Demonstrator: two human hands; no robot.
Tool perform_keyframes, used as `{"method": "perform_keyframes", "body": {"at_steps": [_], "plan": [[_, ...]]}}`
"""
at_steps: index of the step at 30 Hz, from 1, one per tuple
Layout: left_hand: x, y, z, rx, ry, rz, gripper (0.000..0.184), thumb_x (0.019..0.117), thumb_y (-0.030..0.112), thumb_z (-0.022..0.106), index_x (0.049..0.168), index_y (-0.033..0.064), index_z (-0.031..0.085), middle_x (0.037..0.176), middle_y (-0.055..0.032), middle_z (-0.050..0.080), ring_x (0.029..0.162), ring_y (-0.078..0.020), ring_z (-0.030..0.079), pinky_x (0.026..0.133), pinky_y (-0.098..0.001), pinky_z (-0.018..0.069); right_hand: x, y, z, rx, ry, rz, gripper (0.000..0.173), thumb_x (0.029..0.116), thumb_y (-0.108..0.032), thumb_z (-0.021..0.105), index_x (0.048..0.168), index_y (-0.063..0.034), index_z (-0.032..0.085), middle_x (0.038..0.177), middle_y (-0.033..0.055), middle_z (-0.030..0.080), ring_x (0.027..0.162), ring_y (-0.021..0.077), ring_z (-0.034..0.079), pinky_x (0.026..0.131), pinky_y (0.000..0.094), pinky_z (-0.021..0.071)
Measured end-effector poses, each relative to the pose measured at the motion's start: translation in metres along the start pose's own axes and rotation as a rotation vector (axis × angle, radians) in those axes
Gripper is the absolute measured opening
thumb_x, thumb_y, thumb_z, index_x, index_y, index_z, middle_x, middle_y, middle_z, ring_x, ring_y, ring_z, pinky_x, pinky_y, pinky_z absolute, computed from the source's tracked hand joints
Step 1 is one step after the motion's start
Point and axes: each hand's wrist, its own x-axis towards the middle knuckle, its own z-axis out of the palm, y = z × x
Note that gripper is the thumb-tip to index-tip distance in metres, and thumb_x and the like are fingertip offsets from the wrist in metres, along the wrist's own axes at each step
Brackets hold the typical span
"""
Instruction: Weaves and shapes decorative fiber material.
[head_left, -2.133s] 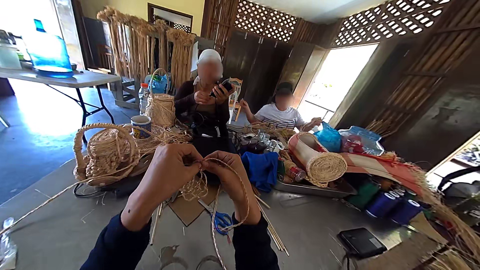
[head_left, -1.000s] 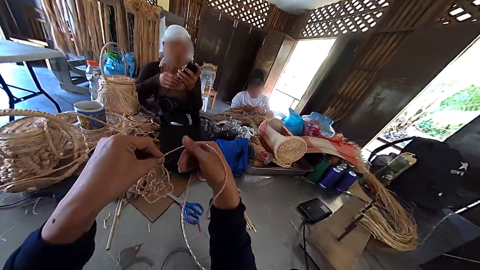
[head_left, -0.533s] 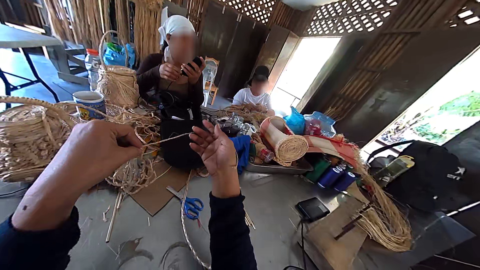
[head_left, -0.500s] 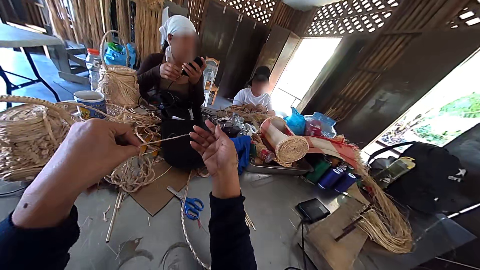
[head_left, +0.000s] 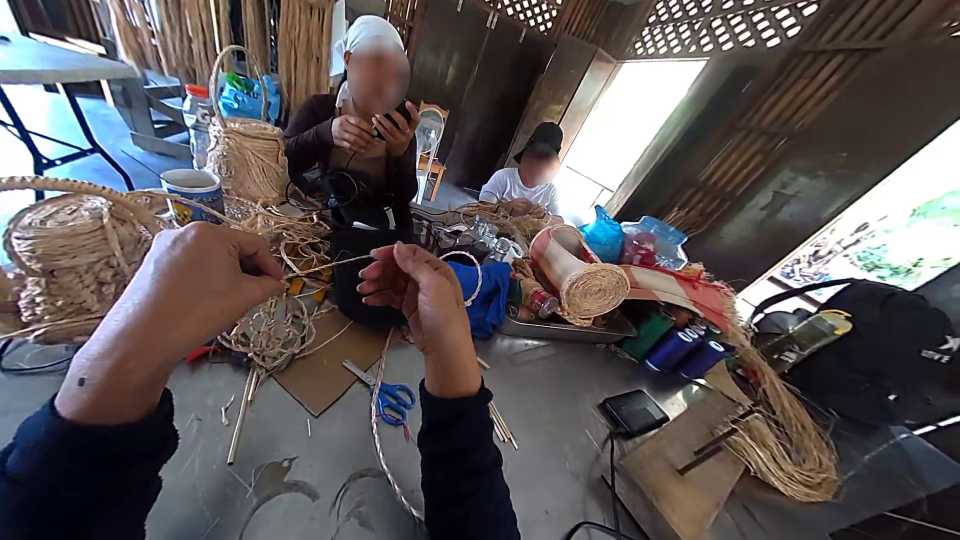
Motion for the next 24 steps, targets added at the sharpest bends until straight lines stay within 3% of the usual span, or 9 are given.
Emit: {"method": "perform_keyframes", "body": {"at_steps": [4,7,10,13,16,18,20,22,24], "plan": [[0.0,-0.006,0.001,0.0,0.028,0.023,0.015,0.0767,0.005,0.081,0.074,0.0167,0.072,0.066,-0.0021,0.066,0.061,-0.0204,0.064,0.057,-0.0534,0.051,-0.002,-0.001,0.002,-0.181,-0.117,-0.017,0.026,0.109,-0.012,0.046,0.104,0.004,0.067,0.079,0.0072,0.071,0.067,0.0095,0.069,0.063,0.0235,0.059],[-0.001,-0.003,-0.001,0.054,0.044,0.049,0.017,0.0784,0.01,0.084,0.073,0.0205,0.071,0.065,0.0007,0.064,0.06,-0.0198,0.062,0.054,-0.0526,0.0486,-0.012,-0.005,0.007,-0.268,-0.01,-0.138,0.021,0.106,-0.011,0.054,0.121,-0.0012,0.065,0.087,0.008,0.072,0.066,0.0108,0.068,0.062,0.0246,0.0582],[0.001,-0.01,0.001,0.132,0.09,0.085,0.015,0.0776,0.019,0.082,0.074,0.0286,0.071,0.066,0.0069,0.064,0.06,-0.0156,0.063,0.052,-0.0509,0.0507,-0.013,-0.008,-0.005,-0.242,0.243,-0.461,0.059,0.105,-0.009,0.051,0.159,-0.0109,0.027,0.105,0.0102,0.072,0.073,0.0154,0.072,0.066,0.0309,0.0625],[0.002,-0.014,-0.001,0.127,0.098,0.074,0.016,0.0771,0.018,0.081,0.073,0.0291,0.07,0.067,0.0063,0.066,0.062,-0.0172,0.064,0.054,-0.0541,0.0506,-0.007,-0.015,-0.023,-0.089,0.523,-0.483,0.066,0.1085,-0.009,0.041,0.163,-0.0136,0.004,0.102,0.0111,0.07,0.072,0.0166,0.072,0.068,0.0316,0.0625],[0.0,-0.015,0.001,0.113,0.108,0.079,0.014,0.0774,0.02,0.08,0.073,0.0294,0.071,0.068,0.0063,0.066,0.063,-0.0172,0.065,0.053,-0.0542,0.0509,-0.013,-0.025,-0.022,0.141,0.502,-0.374,0.038,0.1123,-0.014,0.032,0.15,-0.0094,0.031,0.092,0.0112,0.072,0.065,0.0176,0.072,0.063,0.0296,0.062],[-0.007,0.001,-0.001,0.032,0.099,0.082,0.015,0.0787,0.01,0.083,0.075,0.0199,0.072,0.069,-0.0005,0.067,0.062,-0.0223,0.065,0.054,-0.0564,0.0508,-0.02,-0.024,-0.013,0.095,0.351,-0.363,0.035,0.1111,-0.012,0.036,0.143,-0.0021,0.049,0.094,0.0118,0.073,0.067,0.0172,0.072,0.063,0.0298,0.0621],[-0.013,0.019,-0.007,-0.021,0.091,0.063,0.016,0.0771,0.005,0.087,0.075,0.0147,0.074,0.069,-0.0034,0.069,0.062,-0.0225,0.065,0.058,-0.0547,0.0525,-0.022,-0.022,0.001,-0.005,0.207,-0.384,0.026,0.1077,-0.007,0.044,0.114,0.0022,0.067,0.088,0.0111,0.074,0.068,0.0167,0.072,0.065,0.0306,0.063],[-0.016,0.037,-0.017,-0.078,0.048,0.007,0.014,0.0773,0.004,0.087,0.076,0.0121,0.075,0.072,-0.004,0.07,0.065,-0.0199,0.066,0.061,-0.0493,0.0547,-0.025,-0.02,0.011,-0.158,0.032,-0.365,0.023,0.1037,-0.001,0.047,0.097,0.0028,0.069,0.083,0.0097,0.074,0.071,0.0151,0.072,0.068,0.0299,0.0632],[-0.016,0.044,-0.023,-0.182,-0.008,-0.026,0.013,0.0785,0.003,0.086,0.078,0.0092,0.075,0.073,-0.0037,0.07,0.066,-0.0158,0.066,0.063,-0.0407,0.0564,-0.027,-0.021,0.018,-0.348,-0.114,-0.247,0.018,0.1008,0.001,0.054,0.094,0.0042,0.07,0.084,0.0073,0.074,0.075,0.0107,0.072,0.07,0.0255,0.0622]]}}
